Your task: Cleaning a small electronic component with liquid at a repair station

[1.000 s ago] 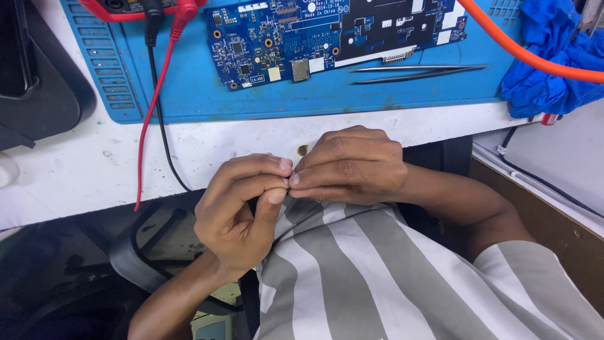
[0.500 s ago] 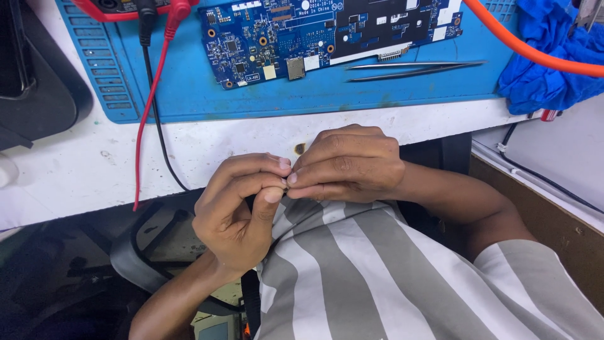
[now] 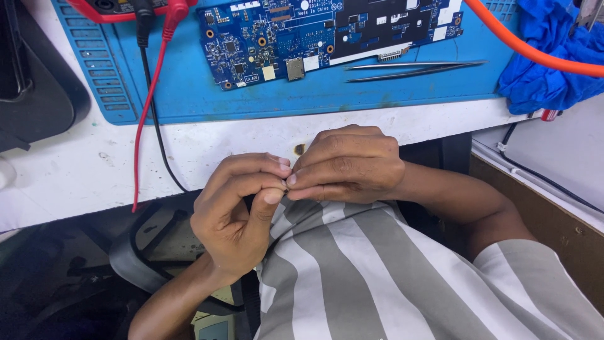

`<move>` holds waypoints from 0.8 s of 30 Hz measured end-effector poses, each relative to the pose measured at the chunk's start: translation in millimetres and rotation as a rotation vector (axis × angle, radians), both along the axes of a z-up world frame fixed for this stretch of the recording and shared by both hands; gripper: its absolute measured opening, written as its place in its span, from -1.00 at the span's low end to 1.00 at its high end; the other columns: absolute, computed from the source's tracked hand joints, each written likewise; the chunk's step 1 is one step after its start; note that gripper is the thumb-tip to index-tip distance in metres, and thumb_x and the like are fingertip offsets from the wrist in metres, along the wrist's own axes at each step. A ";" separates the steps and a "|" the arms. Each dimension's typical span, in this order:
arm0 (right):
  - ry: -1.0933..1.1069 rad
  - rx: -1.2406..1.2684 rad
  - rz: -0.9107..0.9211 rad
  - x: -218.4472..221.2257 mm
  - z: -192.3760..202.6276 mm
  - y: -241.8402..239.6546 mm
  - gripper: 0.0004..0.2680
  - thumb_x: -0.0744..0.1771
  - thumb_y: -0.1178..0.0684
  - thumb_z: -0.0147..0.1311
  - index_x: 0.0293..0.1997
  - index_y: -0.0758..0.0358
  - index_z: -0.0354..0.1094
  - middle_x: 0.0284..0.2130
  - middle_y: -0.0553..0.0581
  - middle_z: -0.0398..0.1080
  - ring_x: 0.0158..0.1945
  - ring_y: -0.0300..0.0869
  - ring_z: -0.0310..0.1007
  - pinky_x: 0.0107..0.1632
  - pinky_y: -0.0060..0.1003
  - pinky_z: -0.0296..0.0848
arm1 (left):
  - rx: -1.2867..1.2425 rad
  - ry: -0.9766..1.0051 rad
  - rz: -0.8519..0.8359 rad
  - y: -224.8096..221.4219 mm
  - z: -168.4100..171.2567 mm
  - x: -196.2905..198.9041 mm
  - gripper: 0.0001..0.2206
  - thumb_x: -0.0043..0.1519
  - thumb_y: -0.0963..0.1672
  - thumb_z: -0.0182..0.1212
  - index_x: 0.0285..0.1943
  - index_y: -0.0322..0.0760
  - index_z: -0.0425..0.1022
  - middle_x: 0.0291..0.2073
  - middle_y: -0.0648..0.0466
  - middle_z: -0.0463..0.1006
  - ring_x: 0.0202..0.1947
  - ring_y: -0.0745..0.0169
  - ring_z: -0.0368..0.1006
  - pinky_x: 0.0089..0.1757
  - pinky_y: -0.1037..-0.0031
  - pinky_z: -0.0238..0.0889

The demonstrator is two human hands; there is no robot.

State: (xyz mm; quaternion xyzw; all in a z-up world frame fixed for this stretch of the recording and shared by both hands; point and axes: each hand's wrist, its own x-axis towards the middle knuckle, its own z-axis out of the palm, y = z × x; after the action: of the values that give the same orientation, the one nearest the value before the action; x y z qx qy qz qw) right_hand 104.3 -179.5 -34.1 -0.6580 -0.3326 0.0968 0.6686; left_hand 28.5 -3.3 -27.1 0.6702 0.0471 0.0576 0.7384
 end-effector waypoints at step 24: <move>-0.012 0.070 0.014 3.4 2.2 3.5 -0.89 0.28 0.29 0.30 -0.17 0.40 0.55 -0.39 0.25 0.53 -0.52 -0.13 0.53 -0.50 -0.28 0.57 | 0.033 -0.005 -0.075 2.9 -1.9 0.0 -0.80 0.36 -0.18 0.15 -0.27 -0.49 0.54 -0.26 -0.13 0.58 -0.08 -0.14 0.61 0.01 0.14 0.51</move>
State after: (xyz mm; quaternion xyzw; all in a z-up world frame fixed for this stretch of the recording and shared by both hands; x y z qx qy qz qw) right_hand 107.7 -176.0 -32.0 -0.6323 -0.3444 0.0855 0.6887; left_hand 28.6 -0.4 -29.0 0.6834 0.0193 0.0322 0.7291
